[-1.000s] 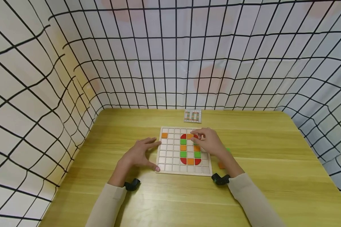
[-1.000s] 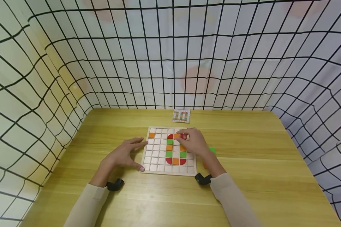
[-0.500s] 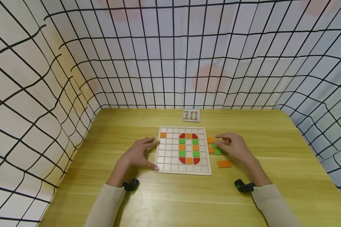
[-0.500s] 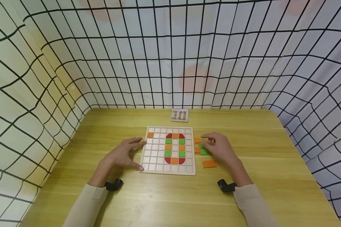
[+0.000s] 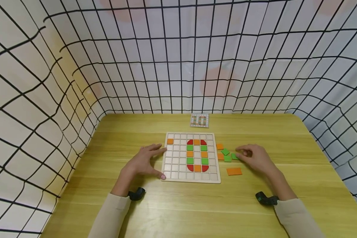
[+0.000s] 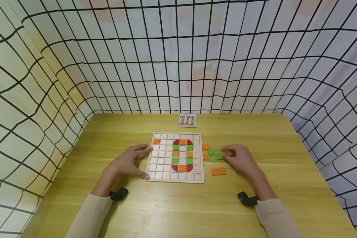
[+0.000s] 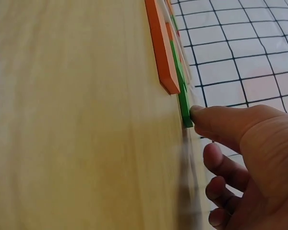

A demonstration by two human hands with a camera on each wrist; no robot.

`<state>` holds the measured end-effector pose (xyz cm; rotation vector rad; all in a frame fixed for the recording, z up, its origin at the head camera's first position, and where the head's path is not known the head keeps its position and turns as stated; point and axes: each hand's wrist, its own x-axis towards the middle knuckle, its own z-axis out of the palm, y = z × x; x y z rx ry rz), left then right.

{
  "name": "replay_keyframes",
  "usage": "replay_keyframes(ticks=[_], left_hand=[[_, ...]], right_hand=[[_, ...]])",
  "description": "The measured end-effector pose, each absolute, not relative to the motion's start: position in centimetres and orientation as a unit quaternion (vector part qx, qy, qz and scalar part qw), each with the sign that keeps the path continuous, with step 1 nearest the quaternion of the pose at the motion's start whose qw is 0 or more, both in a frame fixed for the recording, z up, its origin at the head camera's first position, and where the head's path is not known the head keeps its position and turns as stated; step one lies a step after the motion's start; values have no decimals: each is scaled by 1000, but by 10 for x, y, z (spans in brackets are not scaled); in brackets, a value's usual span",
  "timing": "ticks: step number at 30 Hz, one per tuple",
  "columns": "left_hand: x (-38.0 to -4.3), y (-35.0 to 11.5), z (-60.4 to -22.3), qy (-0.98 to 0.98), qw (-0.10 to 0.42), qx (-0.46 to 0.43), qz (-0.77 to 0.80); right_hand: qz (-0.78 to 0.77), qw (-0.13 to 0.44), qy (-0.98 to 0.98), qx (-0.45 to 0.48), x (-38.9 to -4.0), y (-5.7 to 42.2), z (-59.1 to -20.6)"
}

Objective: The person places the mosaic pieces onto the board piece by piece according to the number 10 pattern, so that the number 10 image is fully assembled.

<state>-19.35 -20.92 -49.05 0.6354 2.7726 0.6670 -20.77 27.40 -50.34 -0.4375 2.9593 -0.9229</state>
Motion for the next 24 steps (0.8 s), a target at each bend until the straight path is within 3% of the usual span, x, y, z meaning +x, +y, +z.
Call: replay_keyframes(ticks=[11,24], left_hand=[[-193,-209,-488,943,107,219,226],[-192,-208,-487,944,110,213,228]], right_hand=[[-311,51,935,-163,-205,289,-511],[-309,10,921,-235,-203,294,-515]])
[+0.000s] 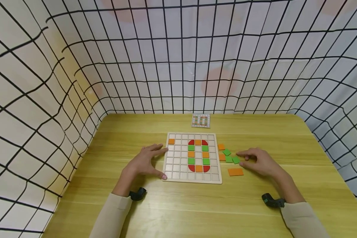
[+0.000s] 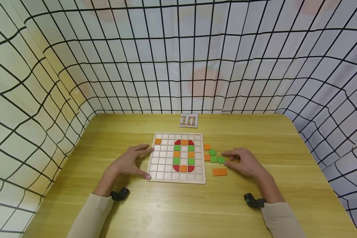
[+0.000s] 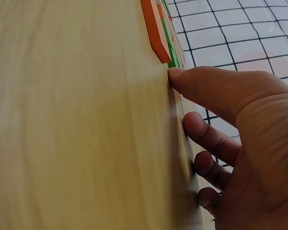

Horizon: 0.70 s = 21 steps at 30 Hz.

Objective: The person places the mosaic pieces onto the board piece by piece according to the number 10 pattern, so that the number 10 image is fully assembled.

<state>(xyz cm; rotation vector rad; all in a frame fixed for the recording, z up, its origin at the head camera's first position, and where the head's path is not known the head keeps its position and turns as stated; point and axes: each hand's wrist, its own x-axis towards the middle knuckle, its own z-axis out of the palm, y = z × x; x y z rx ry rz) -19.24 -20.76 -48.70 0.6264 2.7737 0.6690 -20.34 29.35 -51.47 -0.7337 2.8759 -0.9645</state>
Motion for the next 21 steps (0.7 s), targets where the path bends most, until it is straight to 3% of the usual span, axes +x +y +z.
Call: replay_keyframes(ticks=[14,21], left_hand=[[-193,-209,-488,945,112,212,222],[-193,-209,-489,945,115,210,225]], right_hand=[[-330,44,926,-176,-206,284,-508],[-339,31,926,-165,-214,260,-496]])
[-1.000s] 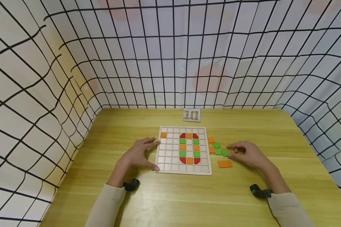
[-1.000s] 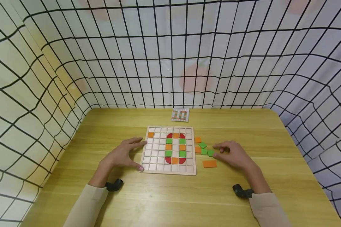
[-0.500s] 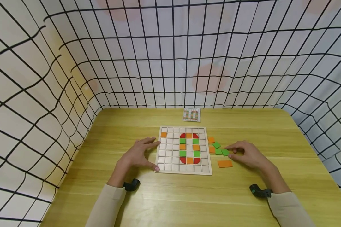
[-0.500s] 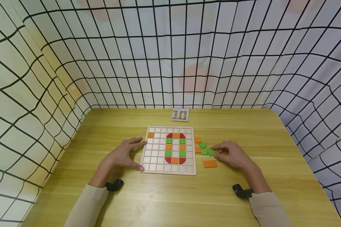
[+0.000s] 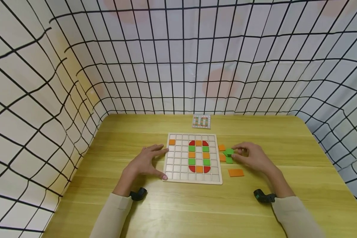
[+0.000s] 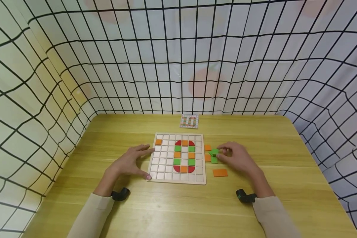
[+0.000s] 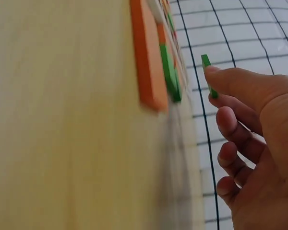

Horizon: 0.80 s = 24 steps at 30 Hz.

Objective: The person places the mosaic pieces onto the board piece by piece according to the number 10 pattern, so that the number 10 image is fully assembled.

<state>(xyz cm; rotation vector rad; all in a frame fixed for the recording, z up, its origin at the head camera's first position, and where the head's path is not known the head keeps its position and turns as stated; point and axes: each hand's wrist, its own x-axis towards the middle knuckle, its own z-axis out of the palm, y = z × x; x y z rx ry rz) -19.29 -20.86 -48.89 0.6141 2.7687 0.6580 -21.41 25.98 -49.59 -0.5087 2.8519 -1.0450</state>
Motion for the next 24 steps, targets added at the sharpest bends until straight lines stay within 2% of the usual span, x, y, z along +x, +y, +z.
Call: replay_keyframes(ticks=[8,24], left_hand=[[-193,-208,-491,945,111,209,225],[-193,-208,-490,946,111,205,224]], right_hand=[[-355,10,918,-177,-228,218,-492],[-400,30,897,-187,-253,125,-489]])
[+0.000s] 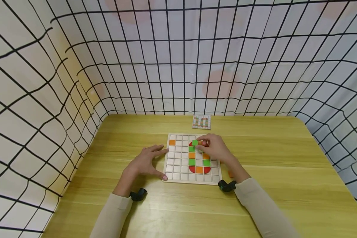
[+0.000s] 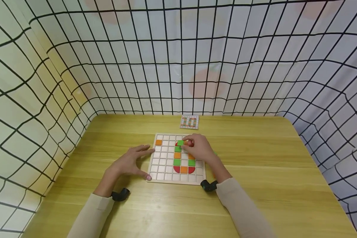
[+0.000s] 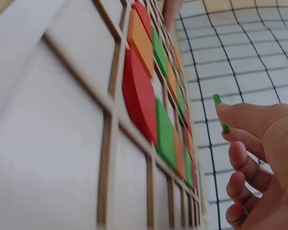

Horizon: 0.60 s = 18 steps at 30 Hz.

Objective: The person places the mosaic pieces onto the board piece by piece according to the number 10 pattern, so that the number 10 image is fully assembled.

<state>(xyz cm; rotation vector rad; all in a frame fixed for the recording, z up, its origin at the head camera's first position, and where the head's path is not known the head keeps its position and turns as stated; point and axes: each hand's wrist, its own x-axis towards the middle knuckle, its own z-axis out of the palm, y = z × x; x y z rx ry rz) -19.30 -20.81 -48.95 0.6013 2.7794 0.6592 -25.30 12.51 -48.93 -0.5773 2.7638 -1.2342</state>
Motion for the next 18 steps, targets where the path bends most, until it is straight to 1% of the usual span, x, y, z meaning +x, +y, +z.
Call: replay_keyframes(ticks=[9,18], left_hand=[[-193,-209,-490,946,114,208,222],[-194,-210,-490,944,111,215,224]], right_hand=[[-389,52,901,-188,-264,85,-495],[-395,60,899,-179,-270,66,-500]])
